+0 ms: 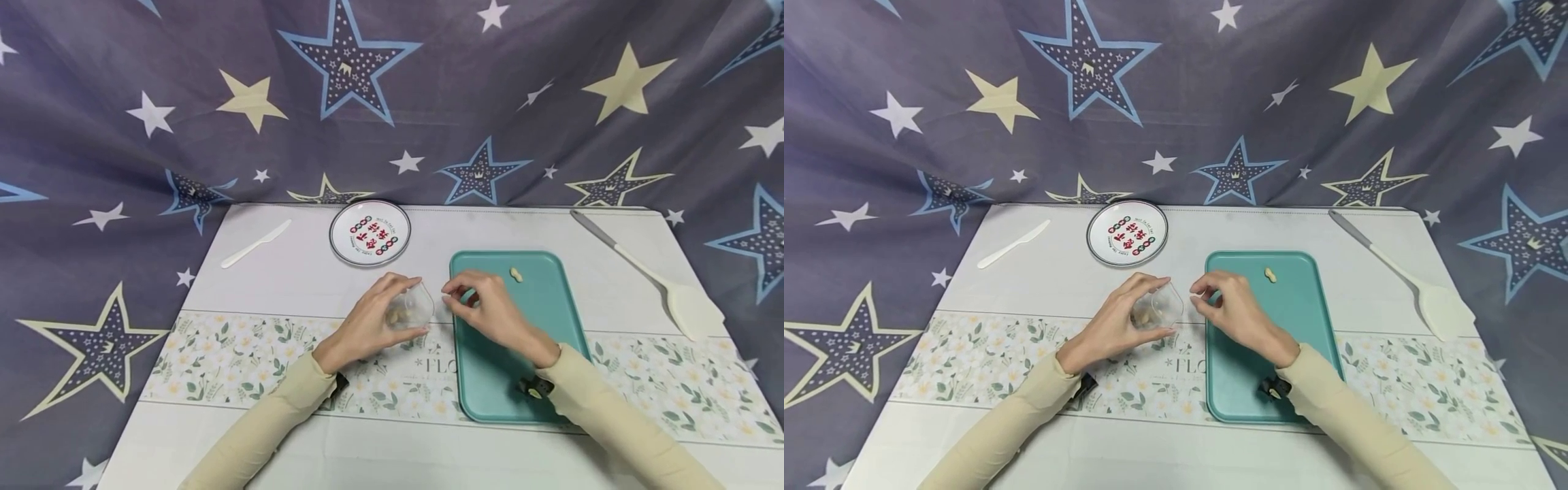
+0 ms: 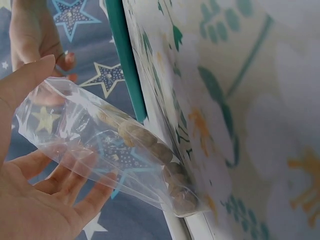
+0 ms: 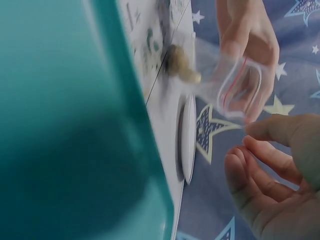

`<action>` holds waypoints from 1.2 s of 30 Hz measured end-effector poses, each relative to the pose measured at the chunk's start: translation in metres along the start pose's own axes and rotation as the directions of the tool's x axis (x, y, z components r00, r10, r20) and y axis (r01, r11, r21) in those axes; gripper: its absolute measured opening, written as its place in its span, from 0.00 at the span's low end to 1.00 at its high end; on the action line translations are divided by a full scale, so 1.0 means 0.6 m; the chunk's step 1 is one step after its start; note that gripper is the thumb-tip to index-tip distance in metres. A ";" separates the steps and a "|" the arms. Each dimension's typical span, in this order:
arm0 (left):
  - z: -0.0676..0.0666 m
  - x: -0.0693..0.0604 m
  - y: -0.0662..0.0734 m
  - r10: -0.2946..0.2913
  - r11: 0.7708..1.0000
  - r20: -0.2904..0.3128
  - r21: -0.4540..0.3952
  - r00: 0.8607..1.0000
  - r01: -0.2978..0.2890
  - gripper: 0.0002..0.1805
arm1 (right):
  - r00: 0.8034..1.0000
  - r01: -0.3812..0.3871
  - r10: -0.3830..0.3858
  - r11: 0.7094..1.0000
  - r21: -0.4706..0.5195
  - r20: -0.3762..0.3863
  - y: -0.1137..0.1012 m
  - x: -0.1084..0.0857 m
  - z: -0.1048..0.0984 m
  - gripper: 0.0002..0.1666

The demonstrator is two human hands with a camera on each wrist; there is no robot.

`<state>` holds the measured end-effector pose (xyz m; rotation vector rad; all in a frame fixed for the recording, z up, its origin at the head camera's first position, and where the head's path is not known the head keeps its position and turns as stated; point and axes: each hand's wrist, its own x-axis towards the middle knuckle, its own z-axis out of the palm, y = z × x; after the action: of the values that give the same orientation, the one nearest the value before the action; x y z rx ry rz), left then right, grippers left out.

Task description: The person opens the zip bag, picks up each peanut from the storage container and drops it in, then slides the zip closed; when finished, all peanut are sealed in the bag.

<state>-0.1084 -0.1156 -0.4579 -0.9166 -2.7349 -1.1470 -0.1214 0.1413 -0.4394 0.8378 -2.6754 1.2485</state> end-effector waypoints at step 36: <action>-0.004 -0.005 -0.001 -0.008 1.000 -0.003 0.001 1.000 0.008 0.49 | 0.975 -0.205 0.187 0.963 -0.177 -0.117 0.158 -0.019 -0.098 0.09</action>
<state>-0.1067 -0.1190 -0.4574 -0.9045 -2.7393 -1.1471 -0.1688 0.2388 -0.4687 0.4831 -2.7937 1.0171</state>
